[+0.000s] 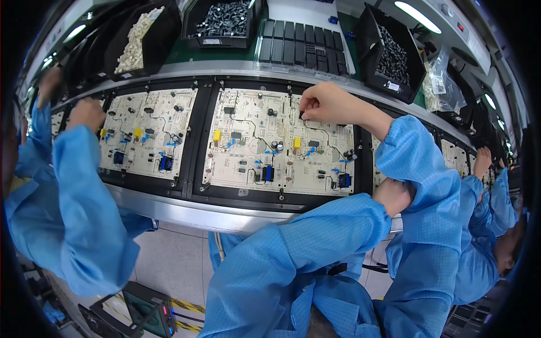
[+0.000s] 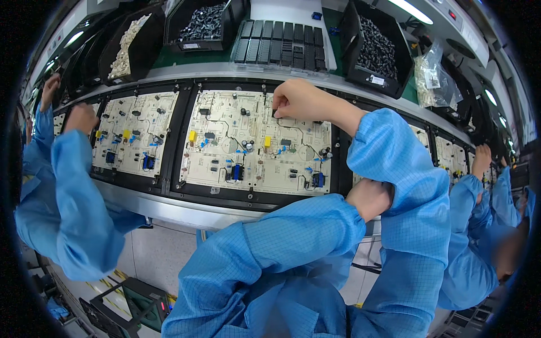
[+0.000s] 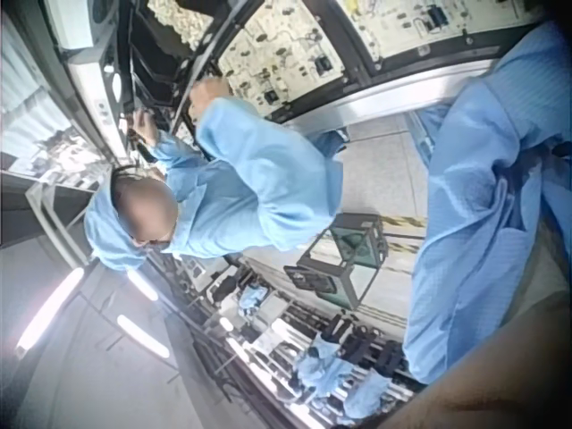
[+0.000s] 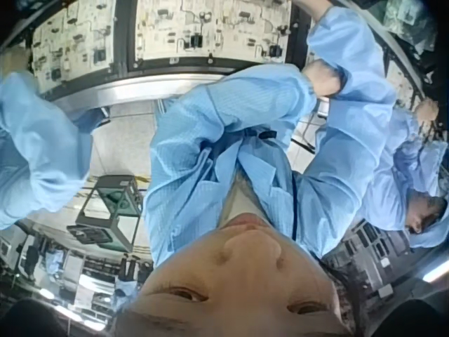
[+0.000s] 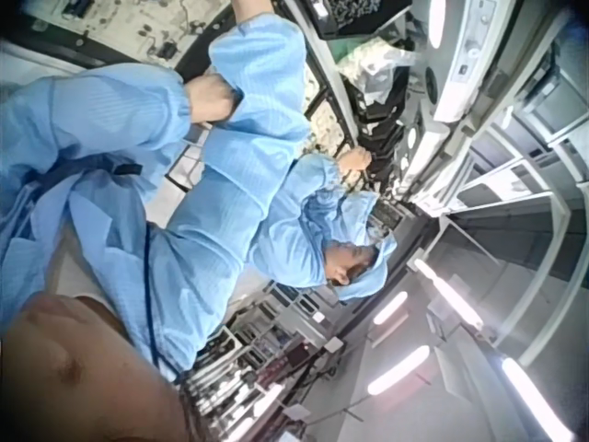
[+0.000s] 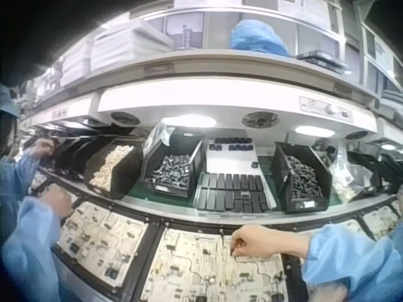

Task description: Insert electronic components into printed circuit boards on a moving assembly line.

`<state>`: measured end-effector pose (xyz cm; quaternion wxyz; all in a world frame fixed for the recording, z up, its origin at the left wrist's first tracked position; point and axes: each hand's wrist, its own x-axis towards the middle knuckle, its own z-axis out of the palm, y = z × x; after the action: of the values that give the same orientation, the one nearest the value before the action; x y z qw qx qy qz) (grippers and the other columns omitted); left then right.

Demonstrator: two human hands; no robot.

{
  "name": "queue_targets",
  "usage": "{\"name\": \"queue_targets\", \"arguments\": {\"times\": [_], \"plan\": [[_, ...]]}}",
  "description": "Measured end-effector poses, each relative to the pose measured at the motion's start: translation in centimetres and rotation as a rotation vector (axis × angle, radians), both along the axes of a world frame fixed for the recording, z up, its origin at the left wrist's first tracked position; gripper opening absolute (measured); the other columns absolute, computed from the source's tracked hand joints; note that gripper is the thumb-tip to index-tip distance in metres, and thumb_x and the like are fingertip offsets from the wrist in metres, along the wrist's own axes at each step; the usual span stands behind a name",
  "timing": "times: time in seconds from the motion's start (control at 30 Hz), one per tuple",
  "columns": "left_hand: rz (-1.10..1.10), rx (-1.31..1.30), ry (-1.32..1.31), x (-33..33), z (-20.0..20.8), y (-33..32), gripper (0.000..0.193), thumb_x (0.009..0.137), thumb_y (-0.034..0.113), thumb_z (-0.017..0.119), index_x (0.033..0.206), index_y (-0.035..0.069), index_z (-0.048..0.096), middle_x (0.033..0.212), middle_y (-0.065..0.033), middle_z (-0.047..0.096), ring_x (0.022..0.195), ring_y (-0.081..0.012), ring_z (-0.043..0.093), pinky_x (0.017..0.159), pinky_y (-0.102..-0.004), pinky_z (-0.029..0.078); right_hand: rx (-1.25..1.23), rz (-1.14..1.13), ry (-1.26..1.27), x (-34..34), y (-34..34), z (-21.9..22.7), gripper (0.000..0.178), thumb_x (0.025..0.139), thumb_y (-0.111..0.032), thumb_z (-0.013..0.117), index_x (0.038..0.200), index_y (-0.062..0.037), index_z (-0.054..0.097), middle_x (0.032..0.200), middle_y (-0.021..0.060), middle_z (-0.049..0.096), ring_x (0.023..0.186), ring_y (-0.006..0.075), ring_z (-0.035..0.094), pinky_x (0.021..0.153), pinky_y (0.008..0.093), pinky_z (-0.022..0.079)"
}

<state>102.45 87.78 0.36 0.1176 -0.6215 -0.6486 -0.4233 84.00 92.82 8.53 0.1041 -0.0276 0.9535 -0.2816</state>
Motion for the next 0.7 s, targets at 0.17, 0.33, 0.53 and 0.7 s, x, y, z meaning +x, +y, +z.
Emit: {"name": "queue_targets", "arguments": {"times": [0.17,0.33,0.53,0.7], "plan": [[0.021,-0.002,-0.019,-0.5,1.0,-0.5,0.014,0.070,0.013,0.060,0.079,0.005,0.068,0.084,-0.0120,0.065,0.089,-0.0278,0.061,0.084,-0.0397,0.048,0.011,0.005,0.019,-0.1,0.1,0.2,0.016,0.074,-0.008,0.074,0.087,0.0007,0.071,0.073,0.0105,0.066,0.068,0.0194,0.064,0.064,0.0312,0.050],[-0.030,-0.149,-0.206,-0.7,2.3,-1.1,0.019,0.073,0.012,0.059,0.087,0.003,0.069,0.094,-0.0149,0.067,0.093,-0.0293,0.064,0.086,-0.0406,0.049,0.025,0.008,0.057,0.6,-0.2,0.2,0.016,0.072,-0.009,0.074,0.082,0.0007,0.066,0.074,0.0132,0.065,0.071,0.0249,0.065,0.065,0.0337,0.050],[-0.171,-0.155,-0.454,-1.7,2.5,-1.2,0.026,0.084,0.014,0.053,0.102,0.003,0.066,0.105,-0.0174,0.066,0.098,-0.0351,0.062,0.090,-0.0442,0.047,0.143,0.119,0.189,0.6,-0.9,-1.9,0.018,0.069,-0.007,0.073,0.080,0.0003,0.061,0.080,0.0173,0.063,0.084,0.0358,0.062,0.073,0.0422,0.050],[-0.106,-0.064,-0.478,-1.2,1.3,-0.5,0.024,0.085,0.016,0.053,0.101,0.002,0.064,0.101,-0.0177,0.067,0.096,-0.0327,0.063,0.087,-0.0427,0.048,0.222,0.140,0.311,1.9,-0.2,1.1,0.025,0.075,-0.019,0.076,0.085,-0.0006,0.062,0.080,0.0163,0.064,0.083,0.0314,0.063,0.075,0.0390,0.049]]}}
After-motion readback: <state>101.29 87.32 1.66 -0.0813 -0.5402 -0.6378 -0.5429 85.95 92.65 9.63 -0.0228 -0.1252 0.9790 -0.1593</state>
